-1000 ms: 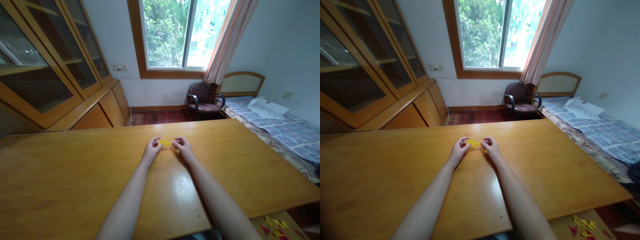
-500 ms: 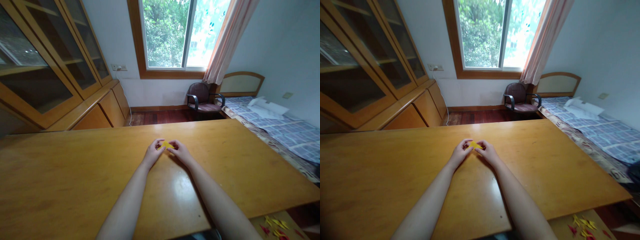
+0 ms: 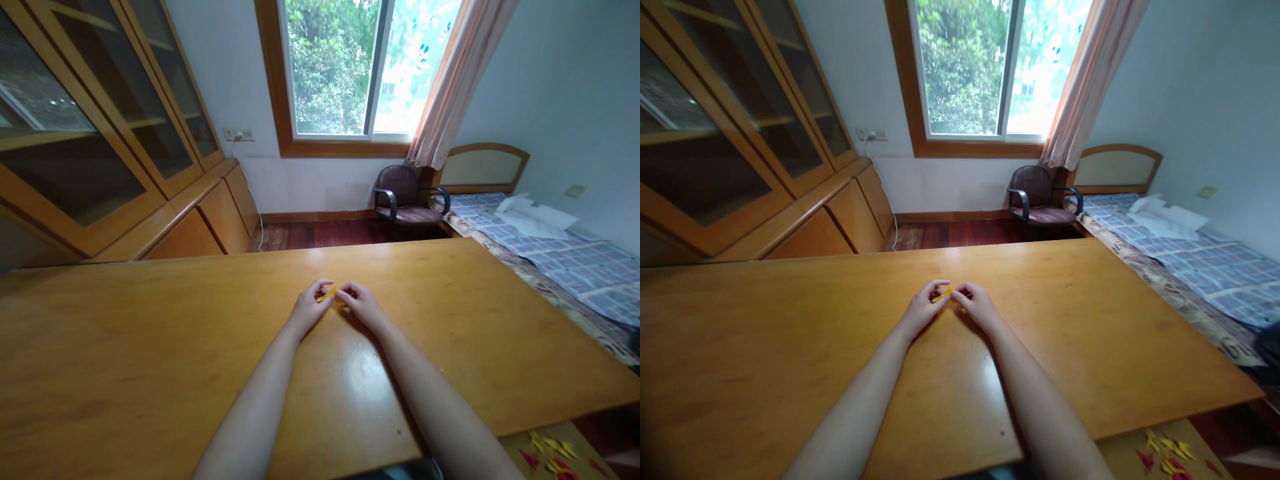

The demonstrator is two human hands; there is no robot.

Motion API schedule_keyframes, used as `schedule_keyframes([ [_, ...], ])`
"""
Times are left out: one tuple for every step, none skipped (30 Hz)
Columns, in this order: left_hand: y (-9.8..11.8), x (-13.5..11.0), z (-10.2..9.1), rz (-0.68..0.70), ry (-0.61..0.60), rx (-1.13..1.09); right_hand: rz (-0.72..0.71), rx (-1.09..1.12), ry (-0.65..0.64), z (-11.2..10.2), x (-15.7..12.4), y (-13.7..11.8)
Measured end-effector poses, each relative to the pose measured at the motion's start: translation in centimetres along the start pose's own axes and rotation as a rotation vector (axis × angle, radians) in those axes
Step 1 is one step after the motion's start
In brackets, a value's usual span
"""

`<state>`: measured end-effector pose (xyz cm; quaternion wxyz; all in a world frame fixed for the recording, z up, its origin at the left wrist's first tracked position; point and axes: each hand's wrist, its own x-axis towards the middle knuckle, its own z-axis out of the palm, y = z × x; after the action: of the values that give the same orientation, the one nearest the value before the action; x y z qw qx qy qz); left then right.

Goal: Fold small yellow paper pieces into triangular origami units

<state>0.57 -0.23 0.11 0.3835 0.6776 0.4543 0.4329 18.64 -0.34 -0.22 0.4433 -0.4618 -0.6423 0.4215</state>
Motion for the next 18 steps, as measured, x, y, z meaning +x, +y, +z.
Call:
schedule_keyframes([
  [0.07, -0.01, -0.01, 0.001, -0.009, 0.007, 0.001, -0.006, 0.002, -0.02, -0.01, -0.16],
  [0.15, -0.02, -0.02, 0.002, -0.016, 0.015, 0.000, -0.011, 0.003, -0.04, -0.03, -0.29],
  [0.22, -0.02, -0.03, 0.003, -0.021, 0.024, 0.000, -0.017, 0.003, -0.06, -0.05, -0.41],
  [0.28, -0.03, -0.04, 0.004, -0.024, 0.030, -0.002, -0.020, 0.005, -0.08, -0.08, -0.49],
  [0.34, -0.04, -0.05, 0.005, -0.023, 0.034, -0.003, -0.022, 0.008, -0.09, -0.10, -0.54],
  [0.38, -0.04, -0.06, 0.004, -0.020, 0.036, -0.003, -0.022, 0.012, -0.10, -0.12, -0.57],
  [0.42, -0.05, -0.08, 0.003, -0.018, 0.038, -0.001, -0.019, 0.014, -0.11, -0.13, -0.57],
  [0.44, -0.05, -0.09, 0.001, -0.015, 0.039, 0.001, -0.013, 0.016, -0.12, -0.14, -0.56],
  [0.45, -0.06, -0.11, -0.001, -0.013, 0.041, 0.003, -0.006, 0.017, -0.12, -0.15, -0.55],
  [0.45, -0.07, -0.12, -0.003, -0.010, 0.044, 0.005, 0.001, 0.016, -0.11, -0.15, -0.53],
  [0.43, -0.07, -0.13, -0.005, -0.008, 0.046, 0.007, 0.007, 0.015, -0.11, -0.15, -0.51],
  [0.40, -0.08, -0.13, -0.008, -0.005, 0.048, 0.009, 0.010, 0.015, -0.11, -0.15, -0.49],
  [0.36, -0.08, -0.13, -0.009, -0.004, 0.046, 0.011, 0.010, 0.016, -0.12, -0.14, -0.46],
  [0.30, -0.09, -0.12, -0.012, -0.004, 0.041, 0.012, 0.008, 0.018, -0.12, -0.12, -0.43],
  [0.24, -0.09, -0.11, -0.015, -0.006, 0.034, 0.014, 0.008, 0.022, -0.14, -0.10, -0.38],
  [0.17, -0.09, -0.10, -0.017, -0.005, 0.024, 0.015, 0.010, 0.027, -0.16, -0.08, -0.33],
  [0.09, -0.09, -0.10, -0.019, -0.003, 0.012, 0.015, 0.014, 0.033, -0.19, -0.05, -0.27],
  [0.00, -0.08, -0.09, -0.023, 0.000, 0.001, 0.015, 0.020, 0.039, -0.22, -0.03, -0.20],
])
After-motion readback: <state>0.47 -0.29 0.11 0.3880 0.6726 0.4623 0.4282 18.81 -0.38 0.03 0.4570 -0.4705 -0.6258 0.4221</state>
